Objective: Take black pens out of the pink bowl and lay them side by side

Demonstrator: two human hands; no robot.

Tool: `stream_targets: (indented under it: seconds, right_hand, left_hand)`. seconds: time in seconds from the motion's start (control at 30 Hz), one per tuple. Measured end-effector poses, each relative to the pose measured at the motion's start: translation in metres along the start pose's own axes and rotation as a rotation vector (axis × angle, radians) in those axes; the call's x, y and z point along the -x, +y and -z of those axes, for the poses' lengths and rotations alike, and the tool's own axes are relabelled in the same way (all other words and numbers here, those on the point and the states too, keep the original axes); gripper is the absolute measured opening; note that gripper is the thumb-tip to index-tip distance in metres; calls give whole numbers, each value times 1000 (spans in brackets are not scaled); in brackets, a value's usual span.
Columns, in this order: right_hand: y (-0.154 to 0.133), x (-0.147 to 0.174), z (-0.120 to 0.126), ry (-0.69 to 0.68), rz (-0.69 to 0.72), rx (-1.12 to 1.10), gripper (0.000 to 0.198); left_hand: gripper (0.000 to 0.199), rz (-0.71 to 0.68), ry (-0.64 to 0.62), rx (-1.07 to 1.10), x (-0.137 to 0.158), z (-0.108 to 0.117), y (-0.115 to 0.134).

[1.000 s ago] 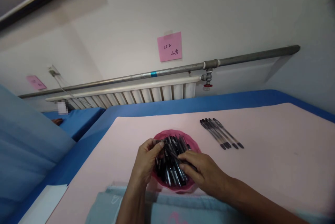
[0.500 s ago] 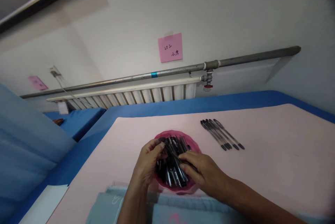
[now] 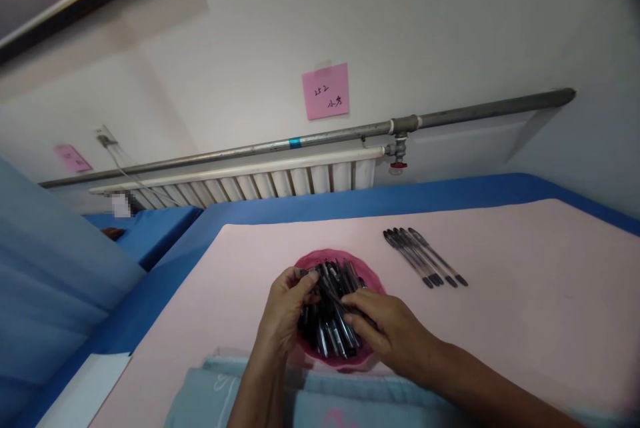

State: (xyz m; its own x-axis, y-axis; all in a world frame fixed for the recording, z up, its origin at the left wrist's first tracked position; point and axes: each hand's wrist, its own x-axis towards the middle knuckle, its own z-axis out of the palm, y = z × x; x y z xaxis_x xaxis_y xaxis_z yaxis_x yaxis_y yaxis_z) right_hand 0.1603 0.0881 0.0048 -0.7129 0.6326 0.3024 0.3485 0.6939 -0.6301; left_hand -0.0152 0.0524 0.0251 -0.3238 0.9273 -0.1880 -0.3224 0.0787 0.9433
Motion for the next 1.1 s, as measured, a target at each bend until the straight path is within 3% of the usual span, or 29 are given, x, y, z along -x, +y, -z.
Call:
stream_targets:
  seconds: [0.47, 0.87, 1.0, 1.1]
  right_hand:
    - [-1, 0, 1, -5, -8, -20, 19]
    - [-6, -4, 14, -43, -82, -313, 17]
    - [-7, -5, 13, 20, -95, -341, 17]
    - [-5, -5, 10, 78, -131, -341, 18]
  left_hand:
    - [28, 17, -17, 24, -2, 3, 1]
    - [22, -45, -64, 62, 0, 2, 2]
    - [24, -115, -14, -97, -1, 10, 8]
    - [23, -259, 172, -426, -5, 25, 13]
